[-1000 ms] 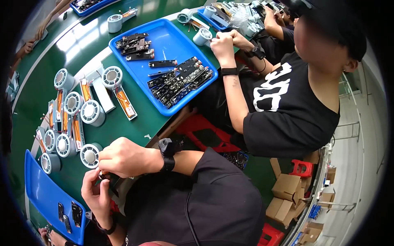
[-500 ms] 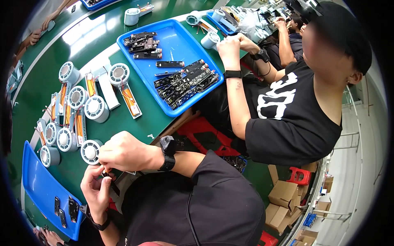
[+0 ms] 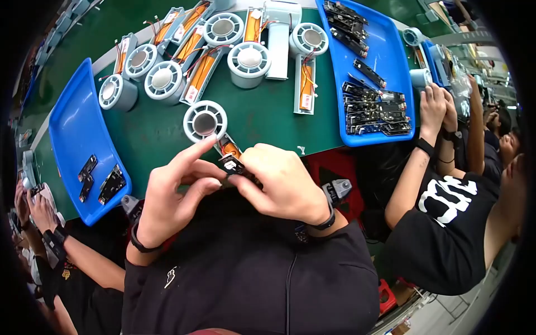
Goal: The person connects a circuit board to a fan assembly by hand, presses the board into the handle, and places the unit on the table. They then pick up a battery, insert it into another fan handle, and press a circuit board into place before setting it down.
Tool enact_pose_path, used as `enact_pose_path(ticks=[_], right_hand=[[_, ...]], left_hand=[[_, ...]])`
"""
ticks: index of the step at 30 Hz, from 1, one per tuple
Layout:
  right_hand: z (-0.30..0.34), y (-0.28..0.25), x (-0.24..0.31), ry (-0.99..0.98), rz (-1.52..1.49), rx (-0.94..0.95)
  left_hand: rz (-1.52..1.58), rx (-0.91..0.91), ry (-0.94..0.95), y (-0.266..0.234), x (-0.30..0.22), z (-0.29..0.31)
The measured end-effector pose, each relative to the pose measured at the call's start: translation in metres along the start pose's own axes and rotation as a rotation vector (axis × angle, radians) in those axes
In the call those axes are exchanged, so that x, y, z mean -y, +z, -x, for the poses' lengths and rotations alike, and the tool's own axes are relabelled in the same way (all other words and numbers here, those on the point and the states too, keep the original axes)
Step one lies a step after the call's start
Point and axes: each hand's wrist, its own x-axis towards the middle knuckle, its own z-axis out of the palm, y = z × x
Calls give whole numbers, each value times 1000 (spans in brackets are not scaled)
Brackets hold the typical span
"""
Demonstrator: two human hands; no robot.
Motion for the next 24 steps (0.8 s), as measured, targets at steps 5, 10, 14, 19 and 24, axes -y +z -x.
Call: enact_pose_path(ticks=[5,10,14,19,24], right_hand=[[-11,-15,-9,-18,24,74],[-24,-40,1,19,105,332],[-18,-38,8,-17,367,238],[-15,-18,3,134,589,-89],[-7,17,-16,207,56,-255]], left_hand=[[-829,-84,528,-15,-17,-36],[-846,246,686,-26,4,-65],[-821,249,623,-28,2,-61],[-871,129,636,-16,3,-60],[-884,-49,603,-3,13,-54]])
